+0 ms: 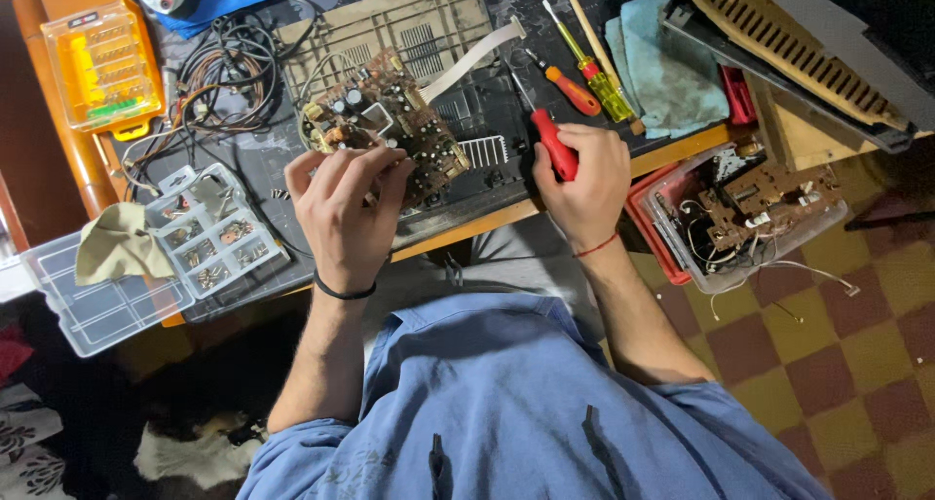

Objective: The person uses a screwdriver to remove screws from a metal heatsink on a circuit board, detaches the heatsink, and then manipulates wires and connectors on the board within an electronic housing.

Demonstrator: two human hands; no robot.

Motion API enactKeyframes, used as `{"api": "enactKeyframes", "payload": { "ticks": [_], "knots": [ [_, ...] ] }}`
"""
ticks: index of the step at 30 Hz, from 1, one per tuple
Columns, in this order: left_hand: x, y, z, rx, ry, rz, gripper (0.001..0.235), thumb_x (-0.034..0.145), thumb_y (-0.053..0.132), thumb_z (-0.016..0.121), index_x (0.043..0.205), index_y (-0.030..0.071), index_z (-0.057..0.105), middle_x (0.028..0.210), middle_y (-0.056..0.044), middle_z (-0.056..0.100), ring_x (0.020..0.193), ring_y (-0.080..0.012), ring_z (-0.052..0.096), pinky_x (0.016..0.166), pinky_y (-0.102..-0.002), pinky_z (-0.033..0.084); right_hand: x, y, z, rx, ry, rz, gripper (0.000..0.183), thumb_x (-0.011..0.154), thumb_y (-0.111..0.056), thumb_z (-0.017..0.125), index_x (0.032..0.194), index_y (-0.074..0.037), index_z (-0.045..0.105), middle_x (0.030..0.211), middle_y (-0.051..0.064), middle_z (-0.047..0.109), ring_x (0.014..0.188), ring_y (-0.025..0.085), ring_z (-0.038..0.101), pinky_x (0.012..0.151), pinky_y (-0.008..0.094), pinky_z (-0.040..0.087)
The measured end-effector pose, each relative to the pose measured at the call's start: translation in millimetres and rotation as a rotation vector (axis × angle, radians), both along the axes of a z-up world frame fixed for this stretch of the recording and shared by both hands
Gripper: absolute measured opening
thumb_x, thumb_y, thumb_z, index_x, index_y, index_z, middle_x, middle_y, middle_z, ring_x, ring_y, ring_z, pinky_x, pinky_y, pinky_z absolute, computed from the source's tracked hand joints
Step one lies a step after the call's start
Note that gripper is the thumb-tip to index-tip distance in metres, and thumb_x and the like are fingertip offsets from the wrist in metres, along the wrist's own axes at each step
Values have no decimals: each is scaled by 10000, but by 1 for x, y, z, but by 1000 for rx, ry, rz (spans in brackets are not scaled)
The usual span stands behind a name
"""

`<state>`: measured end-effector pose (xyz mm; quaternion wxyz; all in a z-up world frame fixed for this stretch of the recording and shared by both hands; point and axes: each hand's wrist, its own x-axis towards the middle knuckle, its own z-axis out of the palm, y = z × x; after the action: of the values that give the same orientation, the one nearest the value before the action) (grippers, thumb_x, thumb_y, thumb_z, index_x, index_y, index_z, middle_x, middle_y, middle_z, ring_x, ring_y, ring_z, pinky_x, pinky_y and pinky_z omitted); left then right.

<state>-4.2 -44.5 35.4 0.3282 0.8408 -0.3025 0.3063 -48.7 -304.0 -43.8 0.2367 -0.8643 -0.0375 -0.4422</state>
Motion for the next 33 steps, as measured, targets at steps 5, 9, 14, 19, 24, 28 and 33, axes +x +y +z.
{"api": "enactKeyframes", "payload": {
  "ticks": [5,9,14,19,24,28,33],
  "knots": [
    [-2,2,4,43,-21,31,108,945,147,854,1001,141,762,808,-7,704,734,-212,688,943,-358,436,2,-5,-4,-30,133,1,225,930,-152,822,1013,-55,636,956,95,698,845,336,650,738,425,458],
    [-3,-1,9,86,-55,34,100,939,146,850,989,146,764,801,-12,698,713,-220,689,943,-372,447,-1,-4,6,-17,235,28,171,979,-169,763,1063,-64,657,964,112,692,874,334,629,768,410,430],
    [-2,-6,11,112,-78,17,117,925,145,862,994,140,768,807,-31,675,742,-238,675,939,-405,440,-1,-6,11,20,249,48,123,981,-150,752,1075,-95,694,976,91,701,883,324,638,790,419,446],
    [0,-5,4,119,-109,15,127,923,149,867,1015,157,780,848,-23,682,809,-237,686,947,-421,447,4,-23,6,126,185,96,62,972,-65,730,1031,-86,725,946,94,720,830,310,680,779,429,521],
    [0,-8,2,109,-153,-95,189,856,87,893,1011,145,801,966,-65,723,943,-270,698,988,-455,468,6,-43,18,138,177,72,93,1000,9,724,1070,-51,739,955,145,701,865,373,700,786,443,557],
    [-7,-19,13,98,-176,-157,166,873,117,895,1000,145,790,1001,-60,743,995,-270,720,997,-443,490,6,-43,26,149,199,131,98,1003,15,724,1087,-34,736,952,174,694,890,416,697,803,486,557],
    [-22,-44,29,129,-112,-221,75,929,185,805,1000,172,787,998,2,767,930,-206,728,963,-393,514,5,-46,22,37,253,148,92,977,-51,787,1051,-107,779,936,76,717,897,316,721,828,411,584]
  ]
}}
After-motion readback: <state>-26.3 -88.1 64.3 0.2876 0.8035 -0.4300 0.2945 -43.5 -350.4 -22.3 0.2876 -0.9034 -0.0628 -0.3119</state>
